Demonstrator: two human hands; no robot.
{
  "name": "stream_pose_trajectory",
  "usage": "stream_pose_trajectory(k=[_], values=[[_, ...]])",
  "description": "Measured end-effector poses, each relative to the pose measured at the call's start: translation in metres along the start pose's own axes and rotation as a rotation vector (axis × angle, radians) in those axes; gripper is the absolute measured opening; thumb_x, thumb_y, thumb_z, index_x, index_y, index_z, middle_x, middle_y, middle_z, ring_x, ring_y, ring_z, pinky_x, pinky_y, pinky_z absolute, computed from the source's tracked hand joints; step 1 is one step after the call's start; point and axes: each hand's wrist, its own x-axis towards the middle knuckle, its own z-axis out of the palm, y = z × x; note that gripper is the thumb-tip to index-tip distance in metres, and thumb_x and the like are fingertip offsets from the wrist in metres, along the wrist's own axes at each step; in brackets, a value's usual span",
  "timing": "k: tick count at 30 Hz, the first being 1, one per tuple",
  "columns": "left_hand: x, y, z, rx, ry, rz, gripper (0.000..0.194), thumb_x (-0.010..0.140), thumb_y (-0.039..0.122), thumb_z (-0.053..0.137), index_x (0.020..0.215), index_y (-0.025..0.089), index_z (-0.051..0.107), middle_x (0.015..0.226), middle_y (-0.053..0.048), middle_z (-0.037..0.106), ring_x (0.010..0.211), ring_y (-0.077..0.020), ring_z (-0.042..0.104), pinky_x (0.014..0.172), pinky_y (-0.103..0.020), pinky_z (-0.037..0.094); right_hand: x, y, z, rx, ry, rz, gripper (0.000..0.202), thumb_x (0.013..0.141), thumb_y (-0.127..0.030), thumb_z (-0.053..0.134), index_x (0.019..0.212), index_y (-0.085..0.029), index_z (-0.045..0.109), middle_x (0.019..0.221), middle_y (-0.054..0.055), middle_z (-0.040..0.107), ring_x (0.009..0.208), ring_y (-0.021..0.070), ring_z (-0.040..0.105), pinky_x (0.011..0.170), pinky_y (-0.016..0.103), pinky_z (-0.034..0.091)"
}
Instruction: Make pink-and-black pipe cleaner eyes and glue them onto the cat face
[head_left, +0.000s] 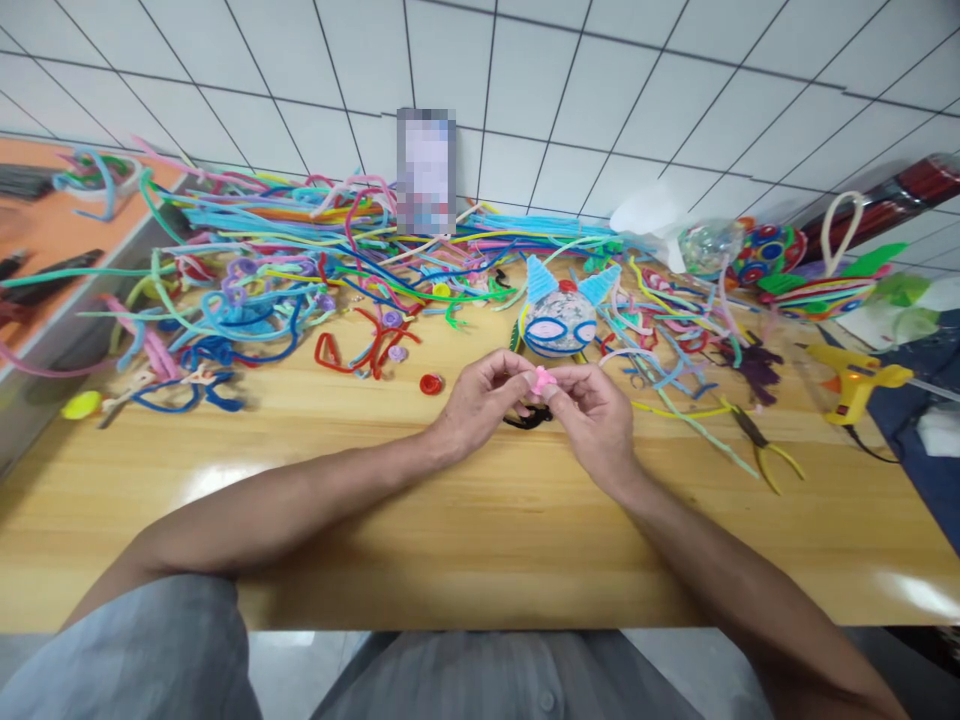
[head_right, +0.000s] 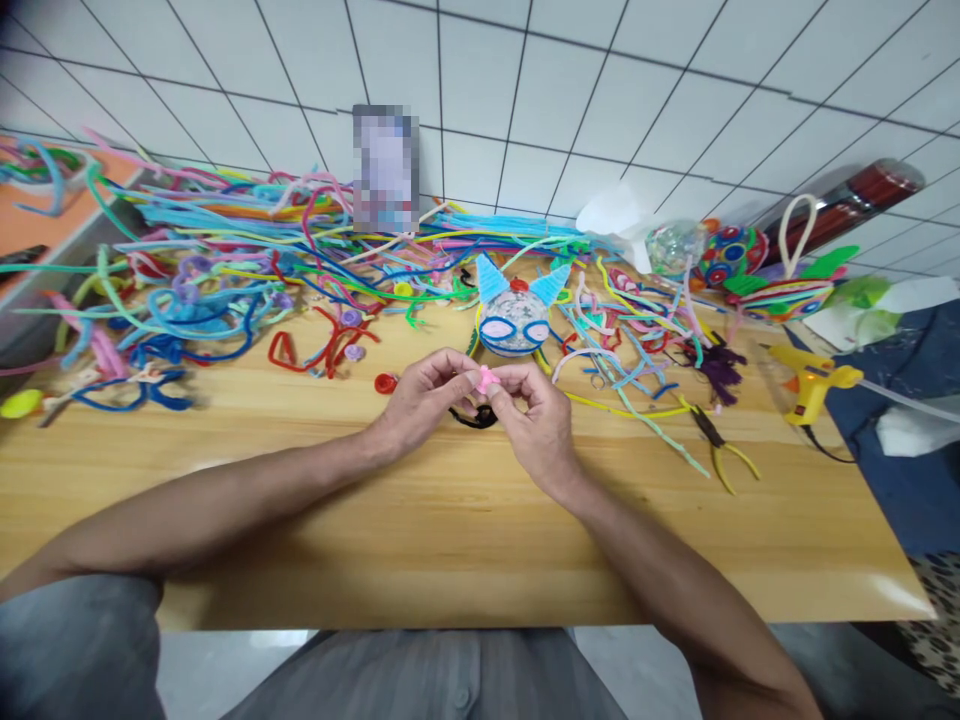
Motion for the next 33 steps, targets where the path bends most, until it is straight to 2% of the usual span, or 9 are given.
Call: stream_pose_trajectory(k=[6, 10, 13, 22, 27, 33], values=[[0.002, 0.004, -0.002, 0.006, -0.055, 0.006, 0.042, 0.079, 0.052, 0.086, 0.09, 0.014, 0.071, 0.076, -0.002, 0.073, 0.067, -0.0104, 0.067, 0.064, -0.021, 0.057, 0.004, -0.004, -0.008, -0.198, 0.003, -0.128, 0.008, 0.095, -0.029, 0.069, 0.099, -0.023, 0.072, 0.084, 0.002, 0.077, 0.075, 0.0161, 0.07, 0.071, 0.031, 0.055], [0.003, 0.006, -0.004, 0.036, -0.09, -0.021, 0.046, 0.077, 0.057, 0.086, 0.091, 0.015, 0.074, 0.08, -0.002, 0.073, 0.067, -0.0099, 0.066, 0.064, -0.021, 0.057, 0.006, -0.003, -0.012, -0.245, -0.037, -0.194, 0.02, 0.095, -0.027, 0.067, 0.115, -0.025, 0.07, 0.089, 0.001, 0.077, 0.079, 0.0169, 0.072, 0.076, 0.033, 0.058], [0.004, 0.007, -0.006, 0.068, -0.103, -0.03, 0.047, 0.077, 0.059, 0.085, 0.091, 0.015, 0.074, 0.079, -0.002, 0.072, 0.065, -0.0093, 0.064, 0.063, -0.02, 0.056, 0.007, -0.005, -0.014, -0.275, -0.077, -0.231, 0.021, 0.096, -0.025, 0.065, 0.116, -0.025, 0.071, 0.091, 0.002, 0.077, 0.079, 0.0165, 0.071, 0.075, 0.033, 0.058], [0.003, 0.006, -0.007, 0.124, -0.106, 0.032, 0.04, 0.084, 0.053, 0.079, 0.087, 0.014, 0.07, 0.074, 0.0, 0.065, 0.063, -0.0086, 0.055, 0.059, -0.021, 0.046, 0.007, -0.011, -0.013, -0.286, -0.105, -0.207, 0.013, 0.093, -0.025, 0.068, 0.106, -0.024, 0.071, 0.09, 0.002, 0.079, 0.074, 0.0158, 0.072, 0.072, 0.031, 0.06], [0.0, 0.006, -0.006, 0.118, -0.105, 0.071, 0.032, 0.087, 0.045, 0.077, 0.087, 0.014, 0.07, 0.077, 0.001, 0.065, 0.067, -0.0082, 0.054, 0.063, -0.02, 0.045, 0.006, -0.012, -0.012, -0.28, -0.086, -0.181, 0.01, 0.091, -0.025, 0.072, 0.101, -0.024, 0.07, 0.085, 0.001, 0.079, 0.072, 0.0161, 0.074, 0.071, 0.031, 0.061], [-0.002, 0.006, -0.005, 0.081, -0.1, 0.035, 0.034, 0.086, 0.048, 0.078, 0.089, 0.015, 0.07, 0.078, 0.0, 0.067, 0.067, -0.01, 0.058, 0.064, -0.022, 0.048, 0.005, -0.011, -0.011, -0.282, -0.046, -0.203, 0.005, 0.09, -0.027, 0.073, 0.092, -0.024, 0.071, 0.081, 0.001, 0.079, 0.069, 0.0162, 0.073, 0.069, 0.031, 0.062]])
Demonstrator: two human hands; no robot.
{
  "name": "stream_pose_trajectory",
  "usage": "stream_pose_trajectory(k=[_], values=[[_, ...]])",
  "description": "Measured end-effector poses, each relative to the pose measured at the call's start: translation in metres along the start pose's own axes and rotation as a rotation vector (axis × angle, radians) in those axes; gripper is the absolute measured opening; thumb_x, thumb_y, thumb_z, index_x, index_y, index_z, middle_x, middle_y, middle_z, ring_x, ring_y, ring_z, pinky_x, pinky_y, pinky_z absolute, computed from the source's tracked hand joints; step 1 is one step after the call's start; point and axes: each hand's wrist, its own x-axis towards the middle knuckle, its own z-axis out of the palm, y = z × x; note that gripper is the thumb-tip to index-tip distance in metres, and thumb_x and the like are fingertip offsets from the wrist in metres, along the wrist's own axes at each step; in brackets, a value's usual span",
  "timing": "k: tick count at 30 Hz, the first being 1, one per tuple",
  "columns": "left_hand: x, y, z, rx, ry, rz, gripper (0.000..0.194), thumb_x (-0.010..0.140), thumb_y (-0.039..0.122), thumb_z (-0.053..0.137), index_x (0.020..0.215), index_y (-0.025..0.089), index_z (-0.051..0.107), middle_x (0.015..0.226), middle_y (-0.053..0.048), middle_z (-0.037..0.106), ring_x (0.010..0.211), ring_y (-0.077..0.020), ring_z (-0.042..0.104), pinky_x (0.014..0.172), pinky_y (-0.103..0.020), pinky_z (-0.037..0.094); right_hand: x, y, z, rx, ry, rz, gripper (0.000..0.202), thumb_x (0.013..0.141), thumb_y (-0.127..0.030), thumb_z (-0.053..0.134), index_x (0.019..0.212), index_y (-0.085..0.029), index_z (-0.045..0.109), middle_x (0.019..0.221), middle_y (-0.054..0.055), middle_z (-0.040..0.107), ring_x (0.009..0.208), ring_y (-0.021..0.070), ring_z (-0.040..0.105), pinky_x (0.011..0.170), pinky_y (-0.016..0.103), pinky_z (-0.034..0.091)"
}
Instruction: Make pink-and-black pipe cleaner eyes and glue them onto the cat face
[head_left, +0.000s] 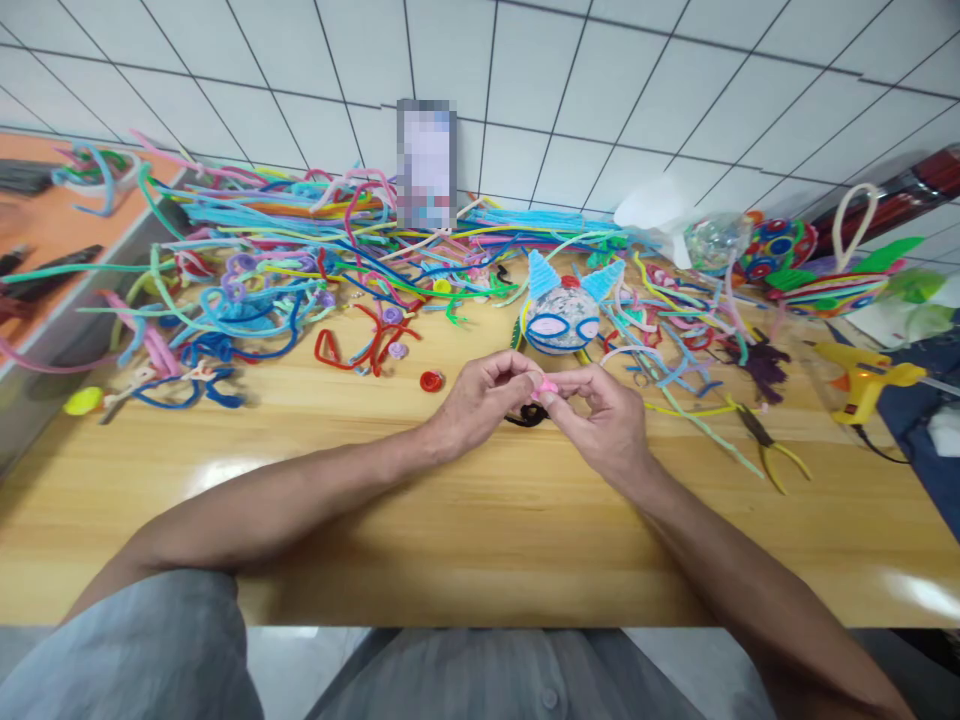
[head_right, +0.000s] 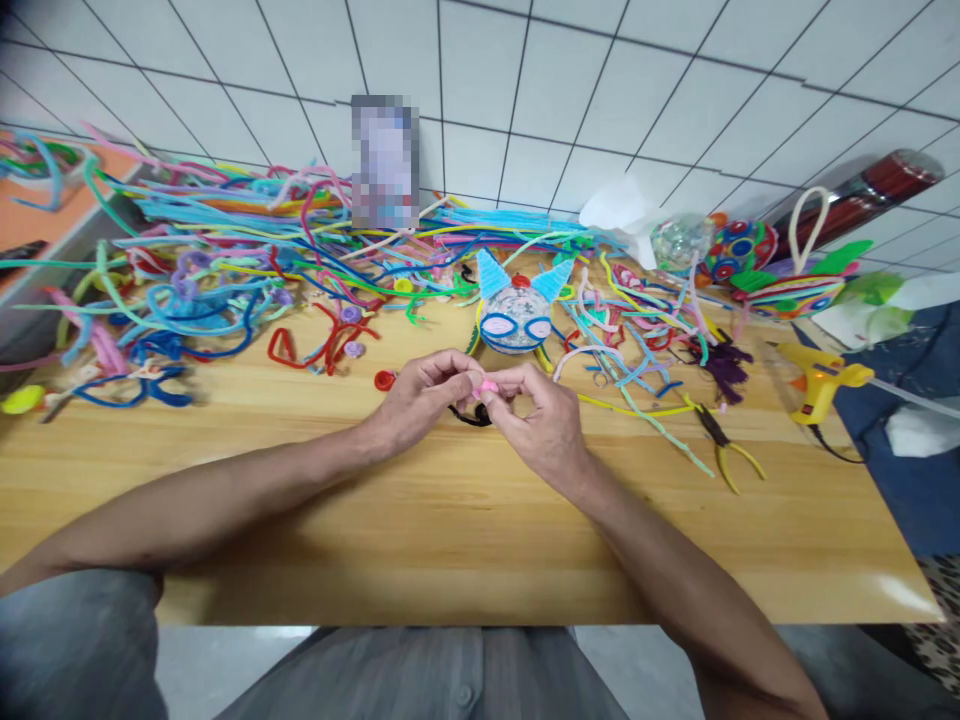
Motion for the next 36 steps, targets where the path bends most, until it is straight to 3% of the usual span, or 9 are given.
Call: stream_pose_trajectory(k=[8, 13, 18, 24, 36], values=[[-0.001, 0.001, 0.007, -0.034, 0.099, 0.021, 0.029, 0.085, 0.043, 0.078, 0.086, 0.015, 0.071, 0.07, 0.001, 0.065, 0.062, -0.0091, 0.055, 0.059, -0.021, 0.047, -0.002, 0.003, 0.006, 0.188, 0.019, 0.091, 0.02, 0.091, -0.03, 0.074, 0.108, -0.025, 0.065, 0.088, 0.001, 0.078, 0.077, 0.0164, 0.074, 0.072, 0.031, 0.061], [-0.003, -0.003, 0.008, -0.035, 0.085, 0.015, 0.029, 0.085, 0.043, 0.078, 0.087, 0.015, 0.072, 0.073, 0.0, 0.067, 0.066, -0.0095, 0.058, 0.063, -0.022, 0.05, -0.005, 0.006, 0.011, 0.136, 0.054, 0.096, 0.018, 0.092, -0.031, 0.072, 0.107, -0.025, 0.064, 0.087, 0.0, 0.075, 0.078, 0.0161, 0.073, 0.072, 0.031, 0.061], [0.001, -0.002, 0.002, -0.034, 0.004, -0.044, 0.034, 0.082, 0.047, 0.082, 0.087, 0.015, 0.073, 0.078, -0.002, 0.07, 0.066, -0.0098, 0.06, 0.064, -0.022, 0.051, 0.001, 0.002, 0.0, -0.043, 0.023, -0.048, 0.012, 0.095, -0.024, 0.067, 0.106, -0.026, 0.07, 0.091, 0.001, 0.077, 0.077, 0.0162, 0.072, 0.073, 0.031, 0.059], [0.007, 0.002, -0.003, -0.005, -0.045, -0.125, 0.041, 0.078, 0.051, 0.085, 0.086, 0.013, 0.071, 0.076, -0.002, 0.07, 0.064, -0.0091, 0.06, 0.062, -0.021, 0.049, 0.008, -0.001, -0.009, -0.161, -0.04, -0.188, 0.012, 0.095, -0.017, 0.064, 0.095, -0.024, 0.074, 0.08, 0.0, 0.075, 0.069, 0.0144, 0.067, 0.068, 0.029, 0.055], [0.006, -0.003, -0.004, -0.033, -0.079, -0.09, 0.035, 0.082, 0.045, 0.083, 0.092, 0.014, 0.071, 0.081, -0.001, 0.072, 0.068, -0.0087, 0.064, 0.066, -0.021, 0.051, 0.005, 0.001, -0.005, -0.036, -0.034, -0.006, 0.006, 0.091, -0.019, 0.067, 0.092, -0.022, 0.072, 0.084, 0.001, 0.078, 0.068, 0.0132, 0.07, 0.065, 0.027, 0.055]])
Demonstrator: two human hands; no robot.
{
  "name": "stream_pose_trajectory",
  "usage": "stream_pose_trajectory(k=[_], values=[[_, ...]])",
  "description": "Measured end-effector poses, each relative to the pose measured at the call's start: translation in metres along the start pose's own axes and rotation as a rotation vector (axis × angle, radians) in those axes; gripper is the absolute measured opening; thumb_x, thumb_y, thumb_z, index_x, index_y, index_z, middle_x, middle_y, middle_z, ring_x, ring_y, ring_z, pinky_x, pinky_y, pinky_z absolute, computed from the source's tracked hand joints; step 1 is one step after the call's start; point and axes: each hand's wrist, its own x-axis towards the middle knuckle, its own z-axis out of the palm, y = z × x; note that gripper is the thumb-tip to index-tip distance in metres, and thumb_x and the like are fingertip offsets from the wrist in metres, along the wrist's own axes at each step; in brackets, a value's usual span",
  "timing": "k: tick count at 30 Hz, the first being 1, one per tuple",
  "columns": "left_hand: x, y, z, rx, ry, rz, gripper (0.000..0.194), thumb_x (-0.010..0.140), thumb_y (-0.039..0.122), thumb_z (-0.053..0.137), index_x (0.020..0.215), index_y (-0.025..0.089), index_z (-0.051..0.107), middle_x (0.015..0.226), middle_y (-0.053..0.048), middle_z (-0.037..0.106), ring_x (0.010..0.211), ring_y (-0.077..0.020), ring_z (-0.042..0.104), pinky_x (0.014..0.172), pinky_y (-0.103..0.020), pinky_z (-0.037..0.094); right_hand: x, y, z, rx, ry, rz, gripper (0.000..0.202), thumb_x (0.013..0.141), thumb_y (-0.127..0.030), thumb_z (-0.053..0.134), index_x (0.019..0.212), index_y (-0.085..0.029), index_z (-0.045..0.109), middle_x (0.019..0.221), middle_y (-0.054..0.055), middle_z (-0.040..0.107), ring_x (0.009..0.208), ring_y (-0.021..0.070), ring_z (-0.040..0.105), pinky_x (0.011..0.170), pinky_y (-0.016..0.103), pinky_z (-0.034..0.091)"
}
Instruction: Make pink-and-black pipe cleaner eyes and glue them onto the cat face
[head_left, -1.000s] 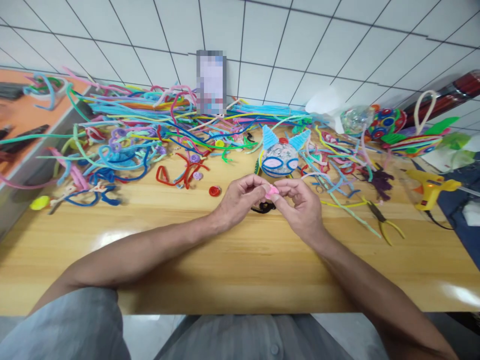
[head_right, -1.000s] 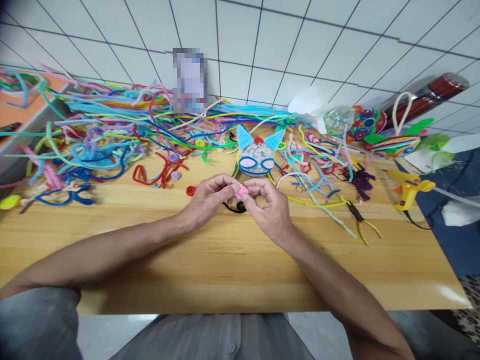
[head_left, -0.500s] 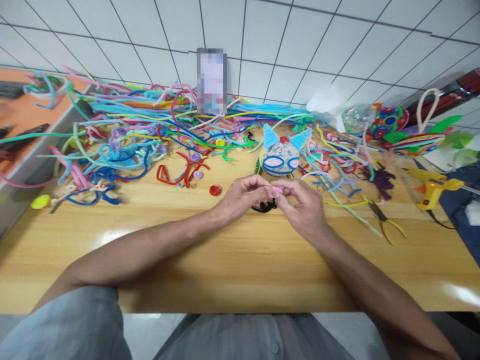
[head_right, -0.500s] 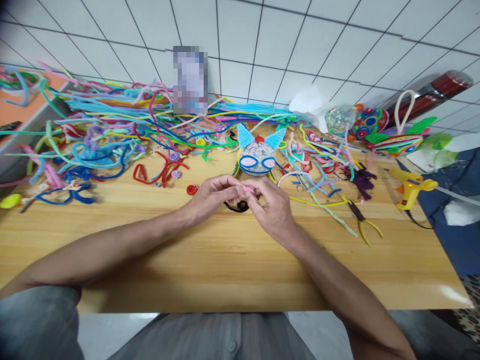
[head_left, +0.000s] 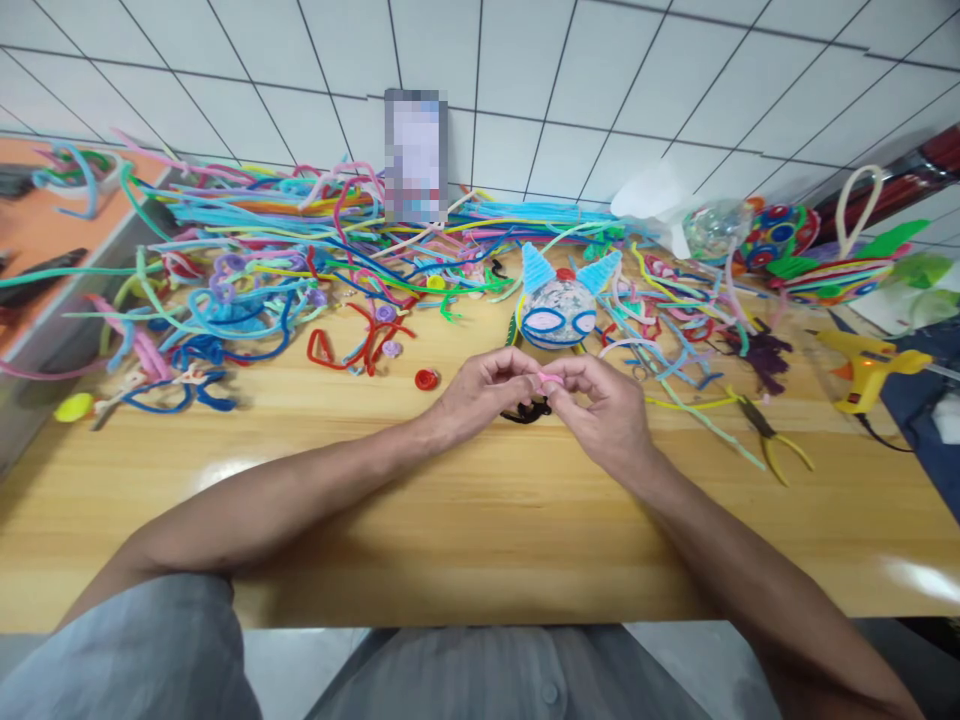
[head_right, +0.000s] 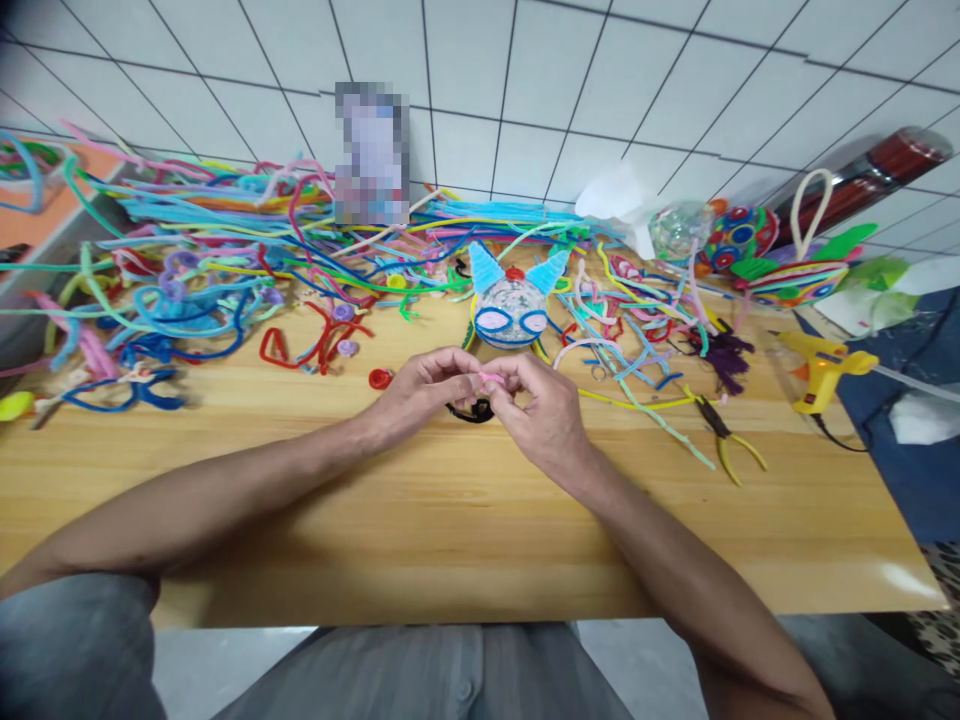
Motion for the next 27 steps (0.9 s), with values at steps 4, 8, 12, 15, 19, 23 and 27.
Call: stream_pose_trajectory(k=[4, 8, 12, 15, 19, 23, 27], values=[[0.0005, 0.0009, -0.0015, 0.029, -0.01, 0.032, 0.031, 0.083, 0.042, 0.082, 0.089, 0.014, 0.072, 0.08, -0.001, 0.072, 0.067, -0.0085, 0.063, 0.065, -0.021, 0.05, -0.0007, 0.0016, 0.0, 0.008, -0.018, 0.021, 0.005, 0.09, -0.02, 0.068, 0.092, -0.022, 0.072, 0.083, 0.001, 0.078, 0.068, 0.0131, 0.07, 0.066, 0.027, 0.056], [0.0005, 0.0024, -0.0026, 0.067, -0.024, 0.044, 0.027, 0.083, 0.039, 0.081, 0.087, 0.014, 0.073, 0.074, -0.001, 0.072, 0.064, -0.0095, 0.062, 0.063, -0.022, 0.05, -0.0013, 0.0023, -0.0004, -0.002, -0.023, 0.019, 0.004, 0.088, -0.019, 0.069, 0.089, -0.022, 0.071, 0.081, 0.0, 0.077, 0.068, 0.0134, 0.071, 0.067, 0.027, 0.057], [-0.0003, 0.004, -0.0016, 0.066, -0.024, 0.055, 0.026, 0.082, 0.038, 0.081, 0.087, 0.014, 0.074, 0.077, -0.002, 0.073, 0.066, -0.0099, 0.063, 0.065, -0.022, 0.052, -0.0012, -0.0005, -0.0011, -0.002, -0.018, 0.025, 0.005, 0.087, -0.018, 0.07, 0.086, -0.023, 0.07, 0.079, 0.0, 0.077, 0.07, 0.0143, 0.073, 0.069, 0.027, 0.059], [-0.0015, 0.0046, 0.0009, 0.063, 0.004, 0.046, 0.028, 0.081, 0.039, 0.083, 0.086, 0.013, 0.072, 0.077, -0.002, 0.073, 0.067, -0.0105, 0.064, 0.066, -0.023, 0.052, -0.0015, -0.0023, -0.0003, 0.053, -0.024, 0.061, 0.004, 0.086, -0.019, 0.07, 0.085, -0.022, 0.069, 0.078, 0.0, 0.076, 0.07, 0.0146, 0.074, 0.068, 0.027, 0.06], [-0.0034, 0.0027, 0.0034, 0.053, 0.042, 0.031, 0.03, 0.081, 0.041, 0.083, 0.086, 0.014, 0.071, 0.077, -0.002, 0.073, 0.068, -0.0119, 0.066, 0.065, -0.023, 0.053, -0.0026, -0.002, 0.0031, 0.172, -0.027, 0.15, 0.004, 0.085, -0.02, 0.071, 0.085, -0.022, 0.068, 0.079, 0.0, 0.077, 0.07, 0.0155, 0.075, 0.067, 0.028, 0.061], [-0.0037, 0.0005, 0.0038, 0.039, 0.035, 0.047, 0.03, 0.083, 0.041, 0.082, 0.085, 0.014, 0.07, 0.078, -0.002, 0.072, 0.068, -0.0109, 0.065, 0.066, -0.023, 0.053, -0.002, -0.0013, 0.0047, 0.281, -0.051, 0.231, 0.006, 0.084, -0.024, 0.073, 0.085, -0.022, 0.068, 0.078, 0.001, 0.077, 0.069, 0.0153, 0.075, 0.066, 0.027, 0.06], [-0.0019, 0.0007, 0.0036, 0.041, 0.014, 0.15, 0.029, 0.084, 0.039, 0.082, 0.094, 0.015, 0.068, 0.082, -0.001, 0.072, 0.072, -0.0103, 0.066, 0.067, -0.021, 0.052, 0.0004, -0.0019, 0.0033, 0.341, -0.068, 0.244, 0.01, 0.084, -0.026, 0.076, 0.087, -0.022, 0.067, 0.074, -0.001, 0.075, 0.065, 0.013, 0.071, 0.062, 0.025, 0.056]])
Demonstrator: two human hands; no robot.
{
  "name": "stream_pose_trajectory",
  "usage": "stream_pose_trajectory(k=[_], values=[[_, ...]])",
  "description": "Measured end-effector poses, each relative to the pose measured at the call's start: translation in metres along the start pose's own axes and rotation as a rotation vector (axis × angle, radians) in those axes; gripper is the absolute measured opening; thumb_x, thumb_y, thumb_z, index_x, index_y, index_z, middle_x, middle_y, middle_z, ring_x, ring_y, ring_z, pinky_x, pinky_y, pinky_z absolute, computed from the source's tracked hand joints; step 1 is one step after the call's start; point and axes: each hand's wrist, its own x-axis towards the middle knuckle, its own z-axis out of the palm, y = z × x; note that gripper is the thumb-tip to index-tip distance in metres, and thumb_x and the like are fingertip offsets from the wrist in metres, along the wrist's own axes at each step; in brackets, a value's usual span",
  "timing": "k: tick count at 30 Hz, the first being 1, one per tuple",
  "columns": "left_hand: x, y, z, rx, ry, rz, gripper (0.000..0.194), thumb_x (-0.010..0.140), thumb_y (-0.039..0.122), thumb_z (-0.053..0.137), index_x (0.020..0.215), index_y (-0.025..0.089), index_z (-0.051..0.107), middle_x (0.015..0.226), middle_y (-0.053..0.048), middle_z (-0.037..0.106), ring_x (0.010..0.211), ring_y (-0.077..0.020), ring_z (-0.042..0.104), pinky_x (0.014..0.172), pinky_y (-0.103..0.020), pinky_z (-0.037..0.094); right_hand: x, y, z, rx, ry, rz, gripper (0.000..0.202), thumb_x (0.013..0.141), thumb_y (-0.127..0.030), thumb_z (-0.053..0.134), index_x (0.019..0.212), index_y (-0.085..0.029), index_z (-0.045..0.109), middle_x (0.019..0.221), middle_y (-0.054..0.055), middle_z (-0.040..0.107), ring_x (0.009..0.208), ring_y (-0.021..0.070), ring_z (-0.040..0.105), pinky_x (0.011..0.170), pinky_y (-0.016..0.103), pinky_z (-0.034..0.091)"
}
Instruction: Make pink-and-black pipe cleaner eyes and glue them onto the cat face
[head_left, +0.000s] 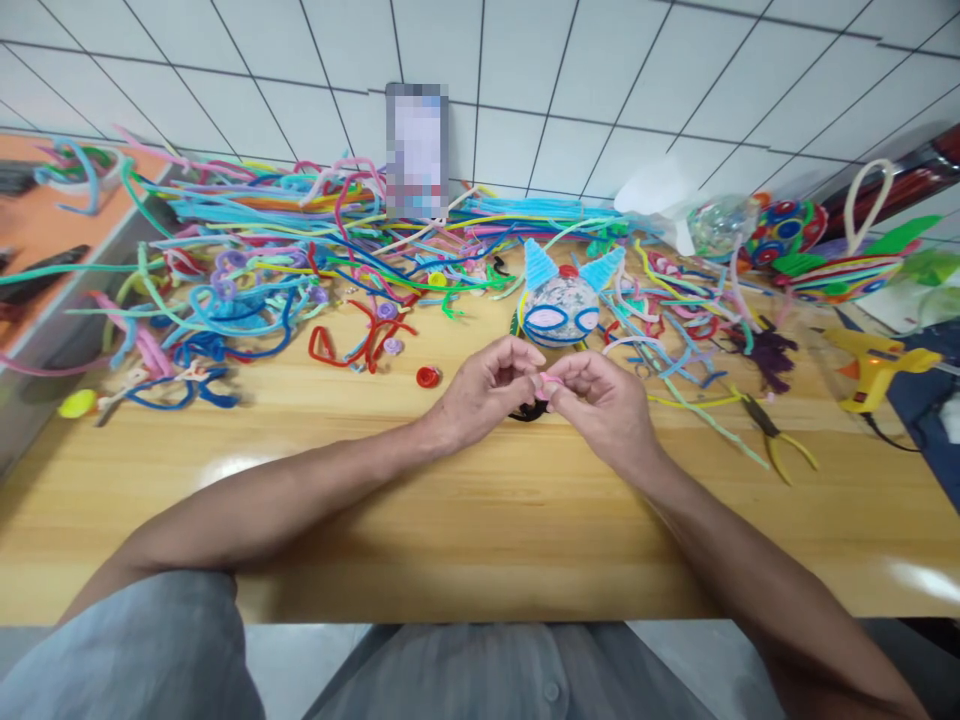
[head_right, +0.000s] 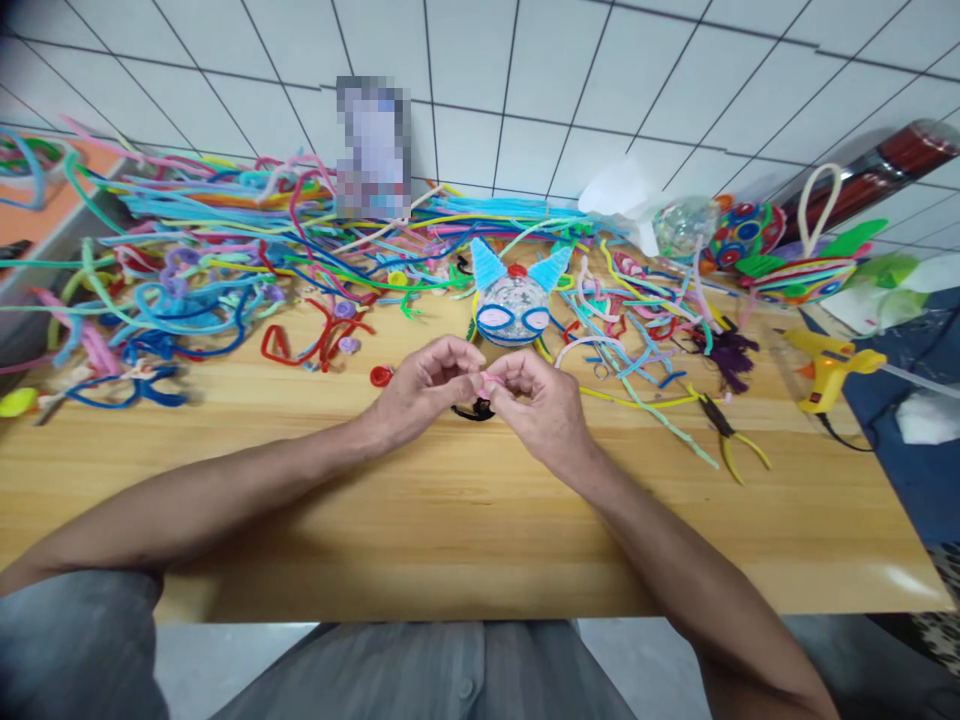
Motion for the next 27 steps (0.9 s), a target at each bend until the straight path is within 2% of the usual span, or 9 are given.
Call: stream_pose_trajectory(k=[3, 7, 14, 19, 23, 27], values=[[0.0005, -0.0001, -0.0005, 0.069, -0.013, 0.069, 0.028, 0.088, 0.041, 0.08, 0.093, 0.015, 0.07, 0.083, -0.003, 0.072, 0.074, -0.0113, 0.065, 0.069, -0.022, 0.051, 0.0007, -0.0001, -0.001, -0.028, 0.013, -0.018, 0.014, 0.085, -0.028, 0.078, 0.088, -0.023, 0.065, 0.073, -0.002, 0.073, 0.064, 0.0123, 0.069, 0.061, 0.025, 0.055], [-0.0005, 0.0002, -0.0007, 0.142, 0.001, 0.08, 0.028, 0.089, 0.042, 0.077, 0.091, 0.015, 0.074, 0.082, -0.004, 0.074, 0.073, -0.0122, 0.065, 0.069, -0.024, 0.05, 0.0009, 0.0016, -0.0017, -0.048, 0.019, -0.036, 0.016, 0.085, -0.029, 0.076, 0.093, -0.024, 0.064, 0.077, -0.002, 0.073, 0.068, 0.0128, 0.071, 0.064, 0.026, 0.057], [-0.0007, 0.0044, 0.0001, 0.141, 0.027, -0.009, 0.026, 0.085, 0.04, 0.079, 0.089, 0.014, 0.075, 0.083, -0.004, 0.075, 0.073, -0.0125, 0.064, 0.068, -0.024, 0.05, -0.0001, 0.0008, -0.0018, -0.187, 0.029, -0.146, 0.01, 0.087, -0.024, 0.07, 0.094, -0.024, 0.063, 0.084, -0.001, 0.075, 0.07, 0.0137, 0.073, 0.069, 0.028, 0.062], [0.0025, 0.0044, -0.0022, 0.079, 0.014, -0.102, 0.025, 0.08, 0.036, 0.081, 0.086, 0.014, 0.071, 0.078, -0.001, 0.072, 0.068, -0.01, 0.062, 0.067, -0.022, 0.05, -0.0029, 0.0014, -0.0024, -0.366, 0.036, -0.256, 0.009, 0.088, -0.017, 0.066, 0.091, -0.025, 0.067, 0.083, 0.0, 0.076, 0.07, 0.0144, 0.071, 0.07, 0.029, 0.06], [0.0029, 0.002, -0.0016, 0.001, 0.028, -0.187, 0.027, 0.076, 0.036, 0.083, 0.085, 0.014, 0.068, 0.076, 0.0, 0.071, 0.066, -0.0094, 0.062, 0.066, -0.022, 0.05, -0.0037, 0.0038, -0.0009, -0.394, 0.038, -0.269, 0.011, 0.088, -0.015, 0.064, 0.09, -0.024, 0.068, 0.083, 0.0, 0.077, 0.07, 0.0148, 0.071, 0.068, 0.029, 0.059], [0.0013, -0.0007, 0.0009, -0.042, 0.063, -0.208, 0.029, 0.077, 0.037, 0.084, 0.082, 0.014, 0.066, 0.073, 0.001, 0.069, 0.065, -0.0088, 0.062, 0.064, -0.021, 0.05, -0.0041, 0.0055, 0.0013, -0.371, 0.04, -0.249, 0.01, 0.087, -0.016, 0.064, 0.093, -0.024, 0.069, 0.086, 0.001, 0.078, 0.069, 0.014, 0.072, 0.069, 0.028, 0.061]])
